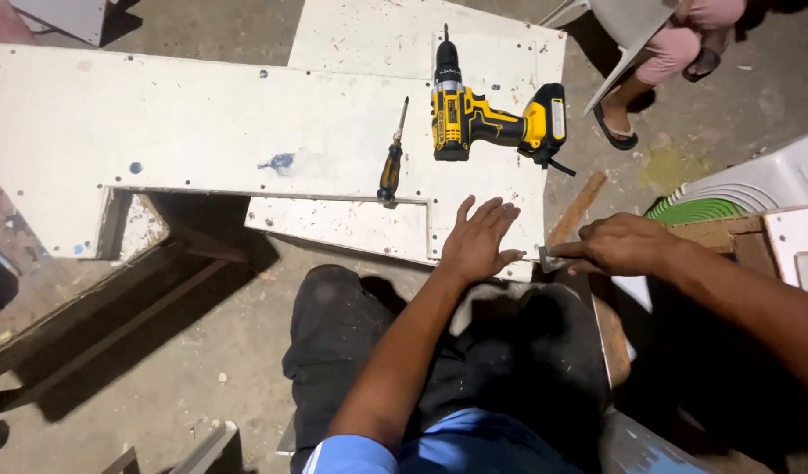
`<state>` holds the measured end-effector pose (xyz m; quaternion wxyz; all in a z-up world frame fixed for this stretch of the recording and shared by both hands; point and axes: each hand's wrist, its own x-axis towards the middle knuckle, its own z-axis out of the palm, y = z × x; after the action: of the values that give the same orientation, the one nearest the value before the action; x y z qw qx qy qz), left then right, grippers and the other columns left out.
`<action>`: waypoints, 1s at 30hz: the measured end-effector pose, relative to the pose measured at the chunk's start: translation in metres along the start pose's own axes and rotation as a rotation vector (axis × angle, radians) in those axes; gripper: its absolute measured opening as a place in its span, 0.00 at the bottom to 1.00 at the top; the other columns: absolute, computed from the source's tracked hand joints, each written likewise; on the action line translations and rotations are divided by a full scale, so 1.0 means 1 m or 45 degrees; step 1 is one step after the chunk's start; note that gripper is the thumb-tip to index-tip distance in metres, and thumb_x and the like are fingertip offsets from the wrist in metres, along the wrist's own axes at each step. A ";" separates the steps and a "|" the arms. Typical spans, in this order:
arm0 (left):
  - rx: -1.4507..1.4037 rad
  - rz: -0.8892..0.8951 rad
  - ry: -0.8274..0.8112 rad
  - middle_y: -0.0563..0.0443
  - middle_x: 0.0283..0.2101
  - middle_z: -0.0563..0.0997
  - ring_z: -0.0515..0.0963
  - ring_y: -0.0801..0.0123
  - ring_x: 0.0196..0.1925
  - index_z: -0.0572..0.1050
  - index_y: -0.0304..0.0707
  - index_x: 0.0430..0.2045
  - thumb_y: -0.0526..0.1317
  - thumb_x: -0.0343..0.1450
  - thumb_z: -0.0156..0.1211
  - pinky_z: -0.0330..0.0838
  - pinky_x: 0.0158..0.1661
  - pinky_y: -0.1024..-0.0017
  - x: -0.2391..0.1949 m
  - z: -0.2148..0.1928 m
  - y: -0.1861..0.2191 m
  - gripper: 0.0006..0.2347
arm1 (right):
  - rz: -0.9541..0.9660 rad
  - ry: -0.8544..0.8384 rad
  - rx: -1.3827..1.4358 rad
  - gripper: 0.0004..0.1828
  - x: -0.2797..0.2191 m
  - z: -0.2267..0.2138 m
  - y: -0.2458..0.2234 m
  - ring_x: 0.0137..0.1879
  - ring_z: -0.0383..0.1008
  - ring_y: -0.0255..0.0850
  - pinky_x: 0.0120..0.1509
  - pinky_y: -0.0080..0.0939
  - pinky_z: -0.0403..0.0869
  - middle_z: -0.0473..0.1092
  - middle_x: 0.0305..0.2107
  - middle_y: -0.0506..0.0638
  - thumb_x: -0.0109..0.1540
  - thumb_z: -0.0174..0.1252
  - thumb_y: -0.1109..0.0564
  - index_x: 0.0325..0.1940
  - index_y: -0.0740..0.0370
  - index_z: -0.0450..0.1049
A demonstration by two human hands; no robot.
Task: Drilling holes into white boards and using a scraper to clean the edges or surfaces during a fabrication process.
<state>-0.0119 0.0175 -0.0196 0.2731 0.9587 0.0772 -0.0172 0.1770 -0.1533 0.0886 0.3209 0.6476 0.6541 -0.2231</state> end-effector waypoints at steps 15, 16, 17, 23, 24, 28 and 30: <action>0.055 0.031 -0.022 0.51 0.74 0.64 0.53 0.61 0.79 0.55 0.48 0.73 0.59 0.75 0.52 0.33 0.76 0.44 0.007 0.004 0.001 0.32 | -0.124 -0.110 0.011 0.26 0.039 -0.037 0.013 0.47 0.80 0.40 0.57 0.42 0.78 0.79 0.32 0.42 0.58 0.53 0.21 0.36 0.38 0.80; 0.050 0.034 -0.041 0.51 0.74 0.64 0.53 0.61 0.79 0.55 0.48 0.73 0.59 0.75 0.52 0.33 0.76 0.44 0.006 0.000 0.004 0.32 | -0.127 -0.117 0.029 0.26 0.035 -0.040 0.011 0.47 0.80 0.40 0.57 0.42 0.78 0.79 0.32 0.42 0.58 0.53 0.21 0.36 0.38 0.80; 0.062 0.031 -0.044 0.51 0.74 0.63 0.53 0.61 0.80 0.54 0.47 0.73 0.57 0.76 0.52 0.33 0.76 0.44 0.004 -0.005 0.007 0.31 | -0.079 -0.121 0.034 0.22 0.032 -0.044 0.008 0.48 0.81 0.40 0.59 0.42 0.78 0.79 0.34 0.43 0.59 0.55 0.27 0.38 0.41 0.80; 0.048 0.019 -0.106 0.50 0.76 0.61 0.50 0.60 0.80 0.52 0.47 0.74 0.53 0.75 0.55 0.31 0.76 0.43 0.007 -0.009 0.004 0.32 | -0.086 -0.202 0.370 0.17 0.031 -0.043 0.019 0.53 0.80 0.47 0.63 0.50 0.75 0.80 0.39 0.47 0.61 0.57 0.35 0.44 0.43 0.80; 0.045 0.010 -0.127 0.51 0.76 0.60 0.49 0.60 0.81 0.52 0.47 0.74 0.52 0.75 0.56 0.31 0.76 0.43 0.006 -0.010 0.006 0.32 | -0.076 -0.234 0.523 0.20 0.026 -0.046 0.017 0.55 0.80 0.49 0.64 0.52 0.75 0.81 0.41 0.48 0.62 0.55 0.32 0.46 0.42 0.79; 0.023 0.027 -0.080 0.51 0.76 0.61 0.49 0.61 0.81 0.52 0.48 0.74 0.53 0.75 0.56 0.29 0.76 0.43 0.008 -0.001 0.002 0.32 | 0.072 -0.187 0.787 0.22 0.008 -0.044 0.010 0.55 0.81 0.48 0.63 0.53 0.76 0.82 0.41 0.45 0.60 0.56 0.26 0.49 0.33 0.80; -0.021 0.019 -0.060 0.49 0.75 0.61 0.50 0.60 0.80 0.53 0.46 0.74 0.48 0.75 0.57 0.29 0.76 0.43 0.004 -0.006 0.006 0.31 | 0.230 -0.087 1.129 0.24 -0.001 -0.037 0.003 0.58 0.80 0.55 0.65 0.56 0.76 0.82 0.49 0.50 0.58 0.64 0.34 0.56 0.35 0.79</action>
<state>-0.0075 0.0162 -0.0120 0.2829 0.9563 0.0638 -0.0370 0.1749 -0.1277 0.1156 0.0521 0.7692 0.4252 -0.4742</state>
